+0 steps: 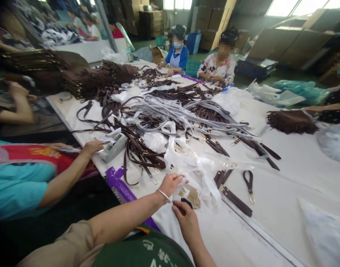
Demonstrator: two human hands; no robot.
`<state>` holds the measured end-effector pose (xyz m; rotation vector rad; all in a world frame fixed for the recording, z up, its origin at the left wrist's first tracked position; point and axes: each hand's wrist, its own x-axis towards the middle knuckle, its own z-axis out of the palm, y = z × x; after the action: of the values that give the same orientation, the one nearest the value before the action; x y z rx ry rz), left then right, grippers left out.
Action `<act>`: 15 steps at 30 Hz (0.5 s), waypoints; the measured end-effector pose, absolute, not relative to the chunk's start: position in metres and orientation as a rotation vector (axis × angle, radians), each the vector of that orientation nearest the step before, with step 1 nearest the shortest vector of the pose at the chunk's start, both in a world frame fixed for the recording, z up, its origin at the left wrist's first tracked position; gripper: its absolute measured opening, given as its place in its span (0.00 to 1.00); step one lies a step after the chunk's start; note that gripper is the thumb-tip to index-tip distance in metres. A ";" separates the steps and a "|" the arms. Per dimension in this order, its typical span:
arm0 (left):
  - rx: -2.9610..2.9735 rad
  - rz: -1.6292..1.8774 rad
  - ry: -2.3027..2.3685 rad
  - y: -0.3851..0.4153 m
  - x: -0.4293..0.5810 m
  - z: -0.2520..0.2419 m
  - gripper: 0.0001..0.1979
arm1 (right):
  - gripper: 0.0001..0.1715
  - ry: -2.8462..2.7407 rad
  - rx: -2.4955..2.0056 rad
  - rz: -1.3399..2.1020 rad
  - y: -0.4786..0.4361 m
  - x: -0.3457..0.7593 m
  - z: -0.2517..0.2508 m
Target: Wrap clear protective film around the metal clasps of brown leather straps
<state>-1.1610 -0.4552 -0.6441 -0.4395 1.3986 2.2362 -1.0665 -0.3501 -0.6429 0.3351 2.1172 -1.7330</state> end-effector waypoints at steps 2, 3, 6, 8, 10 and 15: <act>-0.415 2.216 1.372 -0.457 -1.161 -0.644 0.15 | 0.21 2.096 0.367 -1.736 -0.348 -1.063 -0.645; -0.415 2.205 1.355 -0.460 -1.163 -0.645 0.15 | 0.22 2.055 0.418 -1.781 -0.347 -1.063 -0.646; -0.495 2.213 1.309 -0.470 -1.175 -0.650 0.14 | 0.27 1.901 0.656 -1.973 -0.345 -1.066 -0.650; -0.554 2.241 1.297 -0.473 -1.183 -0.653 0.14 | 0.32 1.891 0.682 -1.987 -0.348 -1.070 -0.652; -0.546 2.250 1.287 -0.468 -1.187 -0.654 0.15 | 0.32 1.992 0.541 -1.911 -0.354 -1.075 -0.653; -0.351 2.168 1.386 -0.452 -1.189 -0.652 0.20 | 0.20 2.157 0.425 -1.737 -0.374 -1.087 -0.648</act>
<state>-1.1891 -0.4515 -0.6525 -0.3514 1.3859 2.1676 -1.0875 -0.3744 -0.6477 0.4246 2.1567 -1.7371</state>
